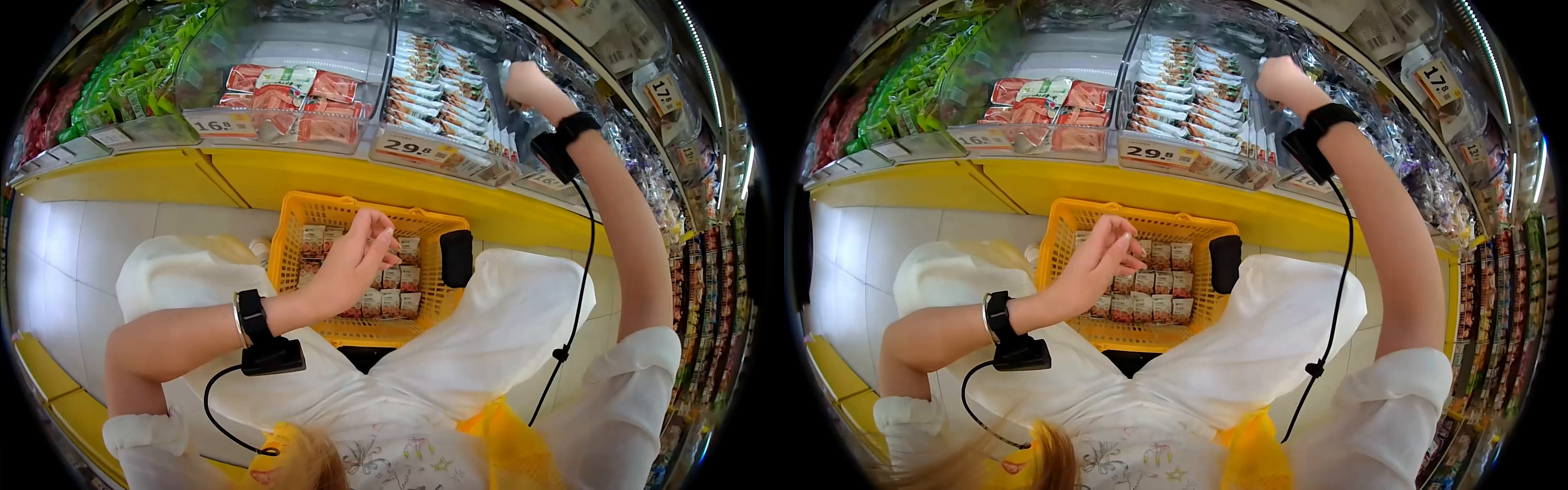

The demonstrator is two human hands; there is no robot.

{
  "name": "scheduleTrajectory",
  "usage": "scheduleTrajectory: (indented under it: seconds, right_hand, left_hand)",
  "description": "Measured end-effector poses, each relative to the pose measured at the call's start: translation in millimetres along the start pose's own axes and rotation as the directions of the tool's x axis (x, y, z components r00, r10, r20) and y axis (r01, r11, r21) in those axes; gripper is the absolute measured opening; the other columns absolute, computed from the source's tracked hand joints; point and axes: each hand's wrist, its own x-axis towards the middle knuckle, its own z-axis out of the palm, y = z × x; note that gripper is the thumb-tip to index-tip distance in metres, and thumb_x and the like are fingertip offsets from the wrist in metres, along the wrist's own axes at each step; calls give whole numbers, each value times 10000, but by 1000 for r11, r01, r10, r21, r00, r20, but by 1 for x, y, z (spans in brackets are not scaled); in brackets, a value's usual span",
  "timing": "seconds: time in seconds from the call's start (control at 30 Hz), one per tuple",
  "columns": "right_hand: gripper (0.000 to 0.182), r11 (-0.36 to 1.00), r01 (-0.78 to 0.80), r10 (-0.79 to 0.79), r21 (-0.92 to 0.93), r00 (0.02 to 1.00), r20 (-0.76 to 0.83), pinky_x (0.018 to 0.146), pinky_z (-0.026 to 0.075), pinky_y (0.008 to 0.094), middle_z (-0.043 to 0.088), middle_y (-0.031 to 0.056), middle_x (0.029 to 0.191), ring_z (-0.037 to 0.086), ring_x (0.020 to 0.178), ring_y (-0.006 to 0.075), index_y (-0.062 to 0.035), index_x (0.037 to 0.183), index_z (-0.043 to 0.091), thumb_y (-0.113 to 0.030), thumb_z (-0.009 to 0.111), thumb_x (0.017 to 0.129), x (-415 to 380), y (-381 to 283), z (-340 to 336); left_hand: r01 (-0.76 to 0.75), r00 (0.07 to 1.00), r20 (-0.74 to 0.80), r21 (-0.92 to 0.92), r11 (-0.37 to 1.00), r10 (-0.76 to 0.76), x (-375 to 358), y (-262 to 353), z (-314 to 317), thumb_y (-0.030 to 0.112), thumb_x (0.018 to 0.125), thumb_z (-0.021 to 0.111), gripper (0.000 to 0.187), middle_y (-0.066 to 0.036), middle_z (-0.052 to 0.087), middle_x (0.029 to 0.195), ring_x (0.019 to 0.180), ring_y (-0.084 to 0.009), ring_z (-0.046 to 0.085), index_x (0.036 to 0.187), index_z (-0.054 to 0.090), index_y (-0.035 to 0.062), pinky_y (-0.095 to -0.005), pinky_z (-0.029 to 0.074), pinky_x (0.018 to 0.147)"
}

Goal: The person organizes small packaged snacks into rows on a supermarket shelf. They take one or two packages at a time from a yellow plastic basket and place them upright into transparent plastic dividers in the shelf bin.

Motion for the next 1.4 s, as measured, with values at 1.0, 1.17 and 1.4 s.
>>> scheduleTrajectory:
  seconds: [1.0,1.17,1.4]
  right_hand:
    - [156,947,310,-322,89,894,313,759,539,349,699,75,894,663,825,189,23,843,662,73,680,696,10,38,39]
    - [189,817,575,-561,-44,810,168,680,548,365,676,147,795,664,780,281,31,736,622,60,733,586,23,64,57]
    - [219,674,713,-685,-191,701,197,676,550,337,677,143,868,671,809,258,41,857,607,-1,729,680,26,78,58]
  left_hand:
    - [-129,906,168,984,125,-388,56,-229,-155,106,770,553,191,-217,604,748,701,-362,608,787,645,-60,-440,480,618]
    - [100,916,-97,995,-14,-388,72,-319,-105,149,879,522,282,-178,549,603,513,-237,529,670,582,-30,-372,466,495]
    - [611,746,-543,789,69,-386,54,-335,-32,394,741,733,890,-260,479,1223,1023,-328,563,1358,290,-70,-397,546,783]
